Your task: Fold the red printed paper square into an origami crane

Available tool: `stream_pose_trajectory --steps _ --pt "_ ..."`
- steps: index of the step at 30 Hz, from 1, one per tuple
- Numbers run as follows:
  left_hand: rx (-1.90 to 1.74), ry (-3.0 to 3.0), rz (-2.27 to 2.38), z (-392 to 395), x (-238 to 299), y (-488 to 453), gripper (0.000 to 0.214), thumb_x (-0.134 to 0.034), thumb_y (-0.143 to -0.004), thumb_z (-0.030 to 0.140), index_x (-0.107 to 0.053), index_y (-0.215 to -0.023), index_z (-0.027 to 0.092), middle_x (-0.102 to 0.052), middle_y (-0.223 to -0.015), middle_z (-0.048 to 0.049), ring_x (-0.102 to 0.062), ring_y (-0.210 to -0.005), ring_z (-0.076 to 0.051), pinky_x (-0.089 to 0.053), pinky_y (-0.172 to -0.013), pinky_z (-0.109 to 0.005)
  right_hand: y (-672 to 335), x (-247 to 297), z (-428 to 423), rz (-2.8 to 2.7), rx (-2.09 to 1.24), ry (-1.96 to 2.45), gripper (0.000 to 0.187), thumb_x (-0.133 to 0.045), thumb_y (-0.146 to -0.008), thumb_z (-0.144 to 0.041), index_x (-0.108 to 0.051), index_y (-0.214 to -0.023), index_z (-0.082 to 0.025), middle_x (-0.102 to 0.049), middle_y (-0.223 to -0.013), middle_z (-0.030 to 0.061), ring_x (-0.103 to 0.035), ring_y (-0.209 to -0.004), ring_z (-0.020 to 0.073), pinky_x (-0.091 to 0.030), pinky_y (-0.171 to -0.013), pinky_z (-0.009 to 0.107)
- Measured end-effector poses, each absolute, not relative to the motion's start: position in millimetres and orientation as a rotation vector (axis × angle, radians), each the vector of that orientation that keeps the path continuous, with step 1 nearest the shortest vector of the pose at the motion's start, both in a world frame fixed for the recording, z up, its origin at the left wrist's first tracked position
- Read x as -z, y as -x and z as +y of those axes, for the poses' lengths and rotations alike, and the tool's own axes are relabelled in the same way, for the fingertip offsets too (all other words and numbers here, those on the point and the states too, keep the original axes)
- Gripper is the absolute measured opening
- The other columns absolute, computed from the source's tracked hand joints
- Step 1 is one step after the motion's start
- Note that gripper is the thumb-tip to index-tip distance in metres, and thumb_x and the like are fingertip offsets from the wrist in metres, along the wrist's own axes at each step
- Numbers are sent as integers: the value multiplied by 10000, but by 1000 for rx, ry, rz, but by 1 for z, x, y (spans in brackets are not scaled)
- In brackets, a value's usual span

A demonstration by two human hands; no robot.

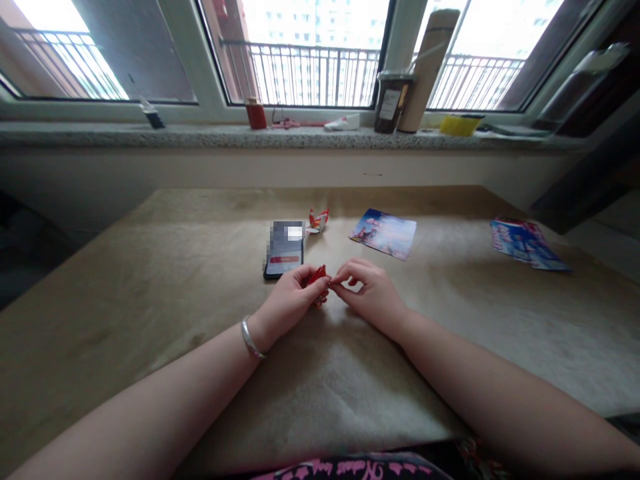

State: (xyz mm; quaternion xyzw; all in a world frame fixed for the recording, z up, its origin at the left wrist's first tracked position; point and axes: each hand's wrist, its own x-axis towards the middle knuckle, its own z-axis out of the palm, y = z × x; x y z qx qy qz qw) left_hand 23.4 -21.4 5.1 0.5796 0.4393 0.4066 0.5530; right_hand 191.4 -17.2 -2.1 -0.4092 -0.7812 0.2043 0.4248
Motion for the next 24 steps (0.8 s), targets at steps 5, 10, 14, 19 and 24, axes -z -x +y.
stream_pose_trajectory --steps 5,10,14,19,24 --pt "-961 -1405 1043 -23 -4 -24 272 -628 -751 395 -536 -750 139 -501 -604 34 -442 -526 -74 -353 -507 -193 -191 0 -20 -1948 -530 1044 71 -617 -772 -218 -598 -707 -196 -596 -733 4 -545 -717 123 -441 -594 235" --pt "-960 -1448 1052 -24 -6 -25 273 -619 -755 397 -525 -729 142 -488 -597 35 -434 -533 -77 -347 -507 -194 -191 -2 -23 -1950 -516 1062 79 -612 -768 -218 -592 -695 -195 -592 -712 0 -542 -705 122 -442 -585 232" --pt "-950 -1453 1036 -24 -7 -25 271 -599 -774 399 -515 -728 145 -482 -600 40 -430 -537 -75 -347 -516 -192 -190 -2 -23 -1924 -582 1108 81 -630 -750 -235 -598 -692 -189 -615 -722 6 -562 -705 127 -459 -589 239" --pt "-946 -1463 1008 -23 -6 -24 282 -596 -775 417 -512 -767 148 -483 -636 35 -440 -565 -80 -368 -538 -198 -187 0 -22 -1829 -727 1154 81 -627 -737 -257 -624 -713 -179 -645 -731 17 -591 -686 130 -482 -588 246" --pt "-944 -1454 1010 -25 -7 -26 282 -589 -773 422 -493 -777 156 -476 -660 36 -439 -569 -80 -369 -530 -192 -182 1 -23 -1808 -752 1163 91 -626 -729 -258 -623 -689 -177 -649 -704 18 -592 -668 131 -482 -595 253"
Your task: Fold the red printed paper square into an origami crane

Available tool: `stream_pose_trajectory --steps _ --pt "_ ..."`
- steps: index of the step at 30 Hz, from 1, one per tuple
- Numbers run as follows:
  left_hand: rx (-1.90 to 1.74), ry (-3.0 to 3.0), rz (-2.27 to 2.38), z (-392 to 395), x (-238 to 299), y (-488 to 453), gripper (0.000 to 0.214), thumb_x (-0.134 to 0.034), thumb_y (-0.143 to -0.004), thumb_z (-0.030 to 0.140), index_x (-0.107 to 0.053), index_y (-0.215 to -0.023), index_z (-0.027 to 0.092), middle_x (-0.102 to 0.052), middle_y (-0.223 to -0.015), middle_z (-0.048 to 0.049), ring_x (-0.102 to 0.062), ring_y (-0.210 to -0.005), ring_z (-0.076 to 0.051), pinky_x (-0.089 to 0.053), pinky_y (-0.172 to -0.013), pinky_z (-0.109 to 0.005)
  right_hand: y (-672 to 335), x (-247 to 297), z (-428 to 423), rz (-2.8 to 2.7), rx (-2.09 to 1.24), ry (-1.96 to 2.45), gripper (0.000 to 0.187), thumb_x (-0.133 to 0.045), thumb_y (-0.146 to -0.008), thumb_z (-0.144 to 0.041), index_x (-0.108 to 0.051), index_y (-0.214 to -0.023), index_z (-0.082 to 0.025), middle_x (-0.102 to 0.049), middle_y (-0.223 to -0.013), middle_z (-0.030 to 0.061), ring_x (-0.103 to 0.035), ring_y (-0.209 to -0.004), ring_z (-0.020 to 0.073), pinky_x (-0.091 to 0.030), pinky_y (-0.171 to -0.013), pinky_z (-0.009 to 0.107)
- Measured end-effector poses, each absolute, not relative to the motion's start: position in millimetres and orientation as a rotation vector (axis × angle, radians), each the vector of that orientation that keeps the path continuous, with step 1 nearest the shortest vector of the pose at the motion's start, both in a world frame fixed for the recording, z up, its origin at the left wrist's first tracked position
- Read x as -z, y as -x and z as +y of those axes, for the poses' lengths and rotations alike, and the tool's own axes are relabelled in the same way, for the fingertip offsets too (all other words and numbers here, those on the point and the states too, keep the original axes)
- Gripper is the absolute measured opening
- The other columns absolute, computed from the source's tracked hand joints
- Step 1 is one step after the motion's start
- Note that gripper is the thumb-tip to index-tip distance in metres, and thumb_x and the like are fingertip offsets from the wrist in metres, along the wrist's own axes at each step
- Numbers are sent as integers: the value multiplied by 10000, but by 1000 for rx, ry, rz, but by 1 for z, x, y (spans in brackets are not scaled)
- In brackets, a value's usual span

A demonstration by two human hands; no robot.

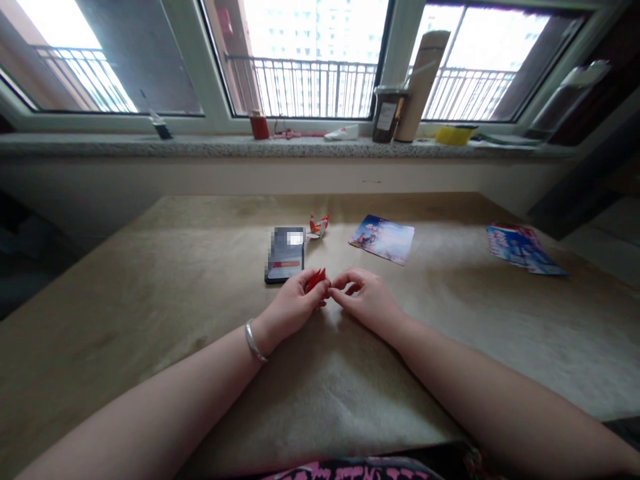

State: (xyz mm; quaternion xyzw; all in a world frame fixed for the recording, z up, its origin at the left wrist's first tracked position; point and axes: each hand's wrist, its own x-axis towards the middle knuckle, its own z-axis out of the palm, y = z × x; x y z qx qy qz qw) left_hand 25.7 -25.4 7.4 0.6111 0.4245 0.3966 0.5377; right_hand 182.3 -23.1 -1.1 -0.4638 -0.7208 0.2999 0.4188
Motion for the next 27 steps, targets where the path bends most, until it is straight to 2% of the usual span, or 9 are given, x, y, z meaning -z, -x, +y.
stream_pose_trajectory --steps 6,13,15,19,21,27 --pt "-995 -1547 1027 -23 -4 -23 259 -583 -790 407 -515 -763 158 -492 -670 31 -440 -587 -88 -374 -550 -200 -181 2 -21 -1749 -912 1168 126 -625 -737 -290 -614 -713 -167 -652 -714 17 -592 -642 117 -483 -578 236" --pt "-1059 -1531 1049 -20 -7 -19 262 -664 -728 400 -602 -728 146 -548 -746 -1 -522 -696 -121 -427 -654 -231 -183 2 -21 -1753 -929 1163 161 -660 -694 -302 -620 -772 -167 -640 -747 12 -586 -684 120 -464 -562 220" --pt "-1038 -1483 1031 -21 -7 -20 261 -673 -720 394 -614 -769 145 -587 -774 -8 -548 -719 -126 -440 -686 -240 -183 1 -21 -1747 -971 1167 153 -644 -705 -305 -617 -765 -166 -636 -738 11 -584 -671 119 -454 -550 218" --pt "-1058 -1398 964 -22 -5 -22 330 -674 -735 364 -585 -982 164 -643 -904 -35 -600 -815 -144 -464 -755 -263 -184 -1 -19 -1645 -1079 1166 186 -606 -739 -349 -596 -736 -163 -639 -715 19 -588 -634 125 -453 -556 237" --pt "-1060 -1389 934 -21 -5 -22 358 -678 -739 345 -554 -1023 166 -655 -916 -43 -617 -825 -153 -472 -761 -278 -185 0 -17 -1596 -1094 1164 205 -610 -729 -367 -585 -721 -164 -630 -698 16 -578 -624 125 -451 -562 241" --pt "-1016 -1381 941 -20 -7 -23 282 -649 -760 353 -561 -917 136 -675 -826 -59 -636 -751 -166 -467 -686 -276 -186 6 -12 -1526 -1133 1114 223 -605 -717 -385 -540 -726 -172 -572 -635 -21 -520 -575 97 -403 -522 214"
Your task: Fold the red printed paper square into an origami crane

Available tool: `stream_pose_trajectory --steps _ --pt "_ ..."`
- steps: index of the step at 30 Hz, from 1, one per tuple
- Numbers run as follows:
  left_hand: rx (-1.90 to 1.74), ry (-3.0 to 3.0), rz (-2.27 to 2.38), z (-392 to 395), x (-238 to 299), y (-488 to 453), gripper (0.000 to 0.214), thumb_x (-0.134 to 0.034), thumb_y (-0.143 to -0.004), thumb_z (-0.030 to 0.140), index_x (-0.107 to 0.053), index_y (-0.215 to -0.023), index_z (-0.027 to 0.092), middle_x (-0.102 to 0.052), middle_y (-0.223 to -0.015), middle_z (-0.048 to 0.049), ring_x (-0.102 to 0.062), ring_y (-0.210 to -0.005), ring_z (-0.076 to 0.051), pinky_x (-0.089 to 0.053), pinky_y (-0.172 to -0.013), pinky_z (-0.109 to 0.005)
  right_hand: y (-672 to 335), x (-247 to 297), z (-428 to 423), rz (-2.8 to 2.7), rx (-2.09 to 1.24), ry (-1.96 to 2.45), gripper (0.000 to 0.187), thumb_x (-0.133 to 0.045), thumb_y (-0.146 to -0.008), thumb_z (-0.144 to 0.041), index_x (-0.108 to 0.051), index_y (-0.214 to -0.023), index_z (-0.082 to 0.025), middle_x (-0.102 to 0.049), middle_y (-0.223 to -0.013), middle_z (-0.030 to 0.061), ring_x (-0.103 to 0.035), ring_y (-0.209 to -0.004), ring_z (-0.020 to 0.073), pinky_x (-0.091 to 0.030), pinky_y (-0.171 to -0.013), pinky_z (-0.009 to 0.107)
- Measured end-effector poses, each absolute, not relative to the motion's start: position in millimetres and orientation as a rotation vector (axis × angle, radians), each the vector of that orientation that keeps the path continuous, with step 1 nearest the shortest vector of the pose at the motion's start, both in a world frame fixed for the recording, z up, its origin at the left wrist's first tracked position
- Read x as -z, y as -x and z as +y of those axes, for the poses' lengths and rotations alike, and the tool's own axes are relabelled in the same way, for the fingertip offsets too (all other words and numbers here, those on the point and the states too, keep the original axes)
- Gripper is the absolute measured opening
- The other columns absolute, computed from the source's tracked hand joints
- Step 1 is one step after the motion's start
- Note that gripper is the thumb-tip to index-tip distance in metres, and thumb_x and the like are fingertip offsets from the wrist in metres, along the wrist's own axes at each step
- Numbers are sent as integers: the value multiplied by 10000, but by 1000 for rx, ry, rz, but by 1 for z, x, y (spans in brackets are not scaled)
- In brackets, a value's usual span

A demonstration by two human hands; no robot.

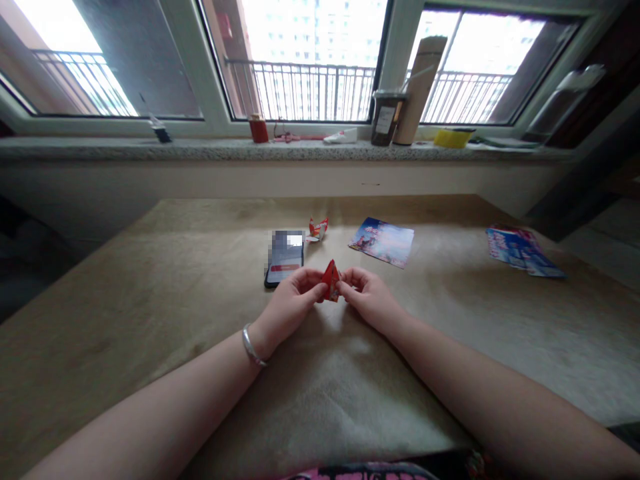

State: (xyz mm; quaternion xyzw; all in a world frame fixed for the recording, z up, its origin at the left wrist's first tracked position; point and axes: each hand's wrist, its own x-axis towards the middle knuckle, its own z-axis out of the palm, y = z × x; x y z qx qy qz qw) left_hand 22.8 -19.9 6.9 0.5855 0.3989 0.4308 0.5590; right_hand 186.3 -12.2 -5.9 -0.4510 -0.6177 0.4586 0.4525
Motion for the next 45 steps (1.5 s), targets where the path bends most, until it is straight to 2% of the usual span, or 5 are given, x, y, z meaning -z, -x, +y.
stream_pose_trajectory --steps 7,20,24,30,45 --pt "-1098 -1418 930 -18 -2 -21 317 -638 -765 309 -415 -955 189 -648 -753 10 -626 -685 -135 -451 -648 -252 -186 2 -15 -1458 -1325 1010 287 -612 -719 -443 -543 -847 -196 -620 -725 -5 -573 -643 113 -438 -563 225" --pt "-1042 -1577 1021 -20 0 -20 168 -551 -806 281 -494 -924 175 -581 -739 -2 -568 -630 -117 -445 -571 -230 -185 0 -16 -1245 -1461 996 302 -675 -649 -448 -539 -715 -187 -599 -599 -30 -559 -554 93 -460 -543 224" --pt "-1107 -1859 1084 -20 0 -18 75 -538 -802 223 -590 -801 168 -517 -1015 -61 -558 -873 -156 -487 -636 -241 -183 -3 -19 -1143 -1512 1017 287 -682 -635 -406 -505 -685 -185 -632 -631 -27 -598 -574 100 -479 -556 227" --pt "-1096 -2168 1185 -22 -7 -15 213 -460 -895 254 -649 -976 198 -560 -872 -43 -525 -875 -161 -446 -813 -318 -183 -1 -19 -1136 -1414 991 287 -686 -643 -413 -510 -675 -189 -656 -682 -9 -632 -669 134 -505 -614 263" --pt "-1040 -2047 1117 -21 -2 -15 191 -547 -849 305 -612 -997 203 -625 -1093 -54 -552 -1058 -200 -447 -912 -356 -184 -1 -21 -1468 -1021 1061 143 -591 -733 -325 -608 -696 -188 -655 -748 23 -608 -706 146 -500 -623 263"
